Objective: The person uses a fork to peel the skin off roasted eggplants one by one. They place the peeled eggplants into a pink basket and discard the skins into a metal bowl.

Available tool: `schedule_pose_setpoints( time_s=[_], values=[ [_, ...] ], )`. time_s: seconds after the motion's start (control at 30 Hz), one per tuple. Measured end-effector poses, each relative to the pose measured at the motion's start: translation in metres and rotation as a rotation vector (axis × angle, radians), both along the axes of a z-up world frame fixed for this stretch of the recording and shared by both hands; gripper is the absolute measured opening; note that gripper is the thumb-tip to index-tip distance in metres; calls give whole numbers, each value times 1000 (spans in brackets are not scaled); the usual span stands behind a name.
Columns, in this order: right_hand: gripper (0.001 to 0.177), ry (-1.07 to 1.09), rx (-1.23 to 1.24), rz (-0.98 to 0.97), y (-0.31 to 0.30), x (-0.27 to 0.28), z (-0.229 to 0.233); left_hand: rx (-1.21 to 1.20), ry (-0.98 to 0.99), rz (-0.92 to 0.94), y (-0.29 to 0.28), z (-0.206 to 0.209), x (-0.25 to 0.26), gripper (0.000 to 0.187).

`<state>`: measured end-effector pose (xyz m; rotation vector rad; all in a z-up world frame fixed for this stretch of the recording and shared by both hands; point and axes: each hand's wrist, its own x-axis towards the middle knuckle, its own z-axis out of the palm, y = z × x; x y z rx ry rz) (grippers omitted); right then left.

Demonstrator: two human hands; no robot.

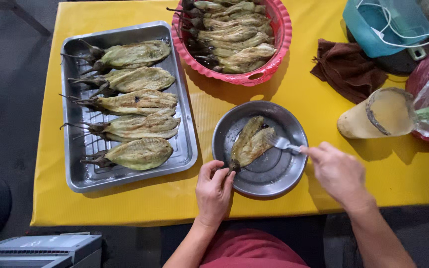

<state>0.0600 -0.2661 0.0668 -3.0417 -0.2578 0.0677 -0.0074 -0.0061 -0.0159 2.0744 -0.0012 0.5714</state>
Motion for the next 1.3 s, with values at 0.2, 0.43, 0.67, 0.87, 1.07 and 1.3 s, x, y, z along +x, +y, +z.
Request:
schedule_pose_setpoints(
  time_s=[0.2,0.43,0.67,0.87,1.07,1.3],
  values=[
    [34,-292,-126,130,-3,19,3,-12,-5,8,-1,-3,0,15],
    [31,-347,-283,79,-10,27,-2,-56,-3,8,1,-2,-1,15],
    [30,-379,-121,44,-3,12,-10,-104,-37,9,0,-6,-1,15],
    [29,-264,-57,-16,3,9,-8,-139,-18,24,2,-4,-2,13],
    [30,-40,35,44,34,17,-20,-102,-32,22,1,-2,-3,14],
    [31,41,-10,93,43,21,-6,-66,-20,41,1,-5,0,14]
  ],
)
